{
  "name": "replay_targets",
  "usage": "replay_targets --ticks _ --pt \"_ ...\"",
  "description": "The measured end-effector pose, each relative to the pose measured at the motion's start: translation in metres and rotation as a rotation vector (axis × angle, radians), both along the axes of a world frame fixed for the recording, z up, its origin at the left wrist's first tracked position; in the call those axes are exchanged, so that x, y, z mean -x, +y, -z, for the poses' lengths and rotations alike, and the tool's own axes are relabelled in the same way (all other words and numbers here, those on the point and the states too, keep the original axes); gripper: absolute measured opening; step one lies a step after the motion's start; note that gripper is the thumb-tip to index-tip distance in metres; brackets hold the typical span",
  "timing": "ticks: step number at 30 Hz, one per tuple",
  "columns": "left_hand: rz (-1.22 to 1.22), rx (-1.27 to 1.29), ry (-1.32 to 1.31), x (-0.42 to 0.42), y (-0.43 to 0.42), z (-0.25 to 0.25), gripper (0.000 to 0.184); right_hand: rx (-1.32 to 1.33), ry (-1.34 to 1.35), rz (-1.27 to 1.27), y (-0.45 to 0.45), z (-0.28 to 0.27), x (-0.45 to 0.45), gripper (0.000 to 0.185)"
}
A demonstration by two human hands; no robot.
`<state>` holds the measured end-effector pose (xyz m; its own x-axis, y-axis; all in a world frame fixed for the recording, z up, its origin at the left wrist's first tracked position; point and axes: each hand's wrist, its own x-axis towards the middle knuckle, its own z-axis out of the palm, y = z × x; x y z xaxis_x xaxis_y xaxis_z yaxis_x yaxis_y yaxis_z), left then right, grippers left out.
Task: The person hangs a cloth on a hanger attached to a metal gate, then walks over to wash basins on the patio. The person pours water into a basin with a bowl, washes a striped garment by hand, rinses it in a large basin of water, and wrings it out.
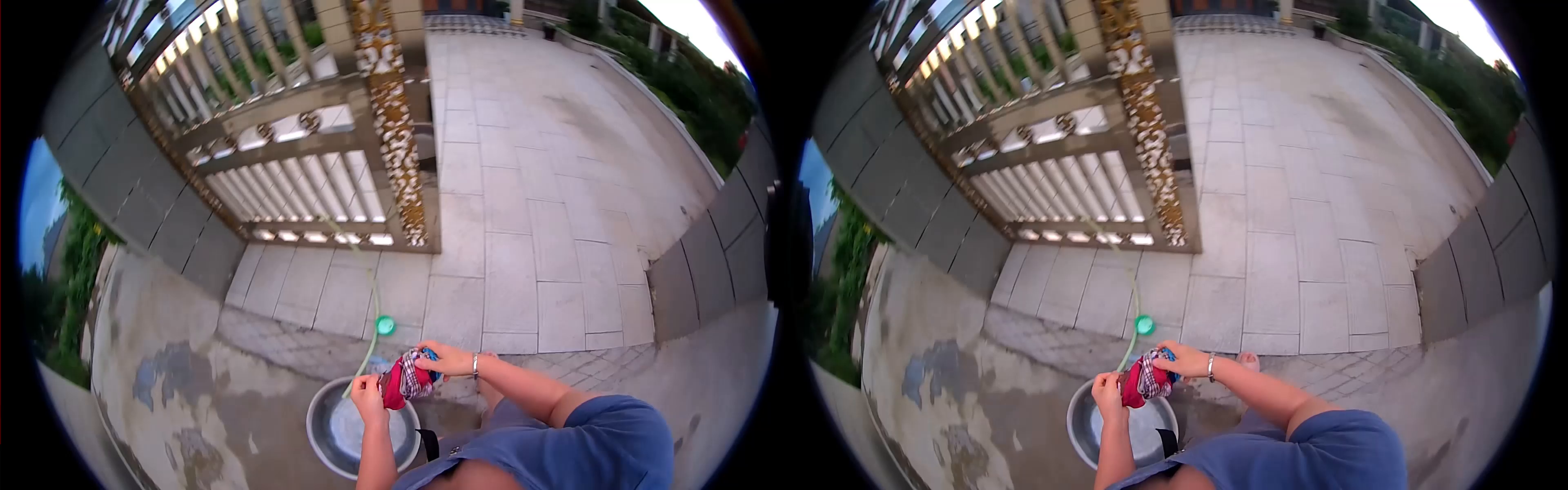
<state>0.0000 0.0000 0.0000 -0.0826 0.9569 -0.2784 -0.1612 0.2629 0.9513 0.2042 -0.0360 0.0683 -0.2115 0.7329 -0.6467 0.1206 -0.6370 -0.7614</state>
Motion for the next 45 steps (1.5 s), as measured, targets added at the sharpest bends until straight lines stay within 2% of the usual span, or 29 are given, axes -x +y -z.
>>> replay_targets --ticks 2,3,5,7,9,10,13,15,17,19,21,24,29,31,33,35,37,39,42,45 --pt "0.169 0.042 -0.032 -0.002 0.033 0.010 0.011 -0.205 0.016 0.110 0.006 -0.002 -0.005 0.049" --pt "0.196 0.077 -0.038 -0.103 0.018 0.009 0.011 -0.170 0.008 0.136 -0.016 0.001 -0.106 0.049" --pt "0.405 0.249 -0.031 -0.170 0.048 0.010 0.015 -0.801 -0.272 0.110 -0.006 0.021 -0.169 0.045" --pt "0.568 0.391 -0.172 -0.233 0.062 0.000 0.020 -0.816 -0.306 0.196 0.000 -0.004 -0.224 0.045" --pt "0.789 0.458 -0.394 -0.283 0.064 -0.011 0.036 -0.874 -0.409 0.302 -0.002 -0.016 -0.272 0.046" --pt "0.806 0.455 -0.397 -0.303 0.064 -0.028 0.036 -0.890 -0.448 0.349 0.000 -0.022 -0.294 0.047" --pt "1.034 0.361 -0.322 -0.360 0.067 -0.062 0.046 -0.894 -0.509 0.504 -0.004 -0.059 -0.350 0.049" --pt "1.193 0.244 -0.069 -0.388 0.076 -0.060 0.037 -0.881 -0.505 0.605 -0.009 -0.065 -0.377 0.049" --pt "1.251 0.272 -0.003 -0.414 0.095 -0.041 0.036 -0.768 -0.375 0.690 -0.013 -0.071 -0.393 0.050" --pt "1.133 0.305 -0.138 -0.445 0.109 -0.041 0.031 -0.806 -0.386 0.758 -0.013 -0.054 -0.414 0.045" --pt "1.063 0.303 -0.253 -0.478 0.119 -0.064 0.030 -0.737 -0.210 0.884 -0.015 -0.038 -0.436 0.039" --pt "0.999 0.318 -0.411 -0.534 0.141 -0.072 0.030 -0.745 -0.141 0.953 -0.005 -0.033 -0.470 0.034" --pt "1.120 0.324 -0.504 -0.637 0.179 -0.078 0.030 -0.742 -0.137 1.077 0.023 -0.024 -0.557 0.030" --pt "1.177 0.324 -0.545 -0.682 0.193 -0.081 0.031 -0.563 -0.274 1.012 0.029 -0.032 -0.603 0.028" --pt "1.185 0.345 -0.557 -0.699 0.202 -0.086 0.031 -0.605 -0.279 1.037 0.036 -0.030 -0.621 0.025" --pt "1.306 0.292 -0.555 -0.738 0.219 -0.102 0.031 -0.661 -0.301 1.038 0.048 -0.047 -0.661 0.024" --pt "1.333 0.275 -0.508 -0.770 0.228 -0.122 0.036 -0.601 -0.287 1.064 0.055 -0.065 -0.694 0.024" --pt "1.407 0.186 -0.460 -0.801 0.240 -0.135 0.031 -0.781 -0.271 1.216 0.066 -0.061 -0.730 0.022" --pt "1.505 -0.009 -0.295 -0.836 0.260 -0.153 0.036 -0.511 -0.065 1.332 0.084 -0.095 -0.756 0.014" --pt "1.538 -0.264 -0.184 -0.865 0.284 -0.172 0.040 -0.419 0.166 1.244 0.115 -0.095 -0.801 0.037"
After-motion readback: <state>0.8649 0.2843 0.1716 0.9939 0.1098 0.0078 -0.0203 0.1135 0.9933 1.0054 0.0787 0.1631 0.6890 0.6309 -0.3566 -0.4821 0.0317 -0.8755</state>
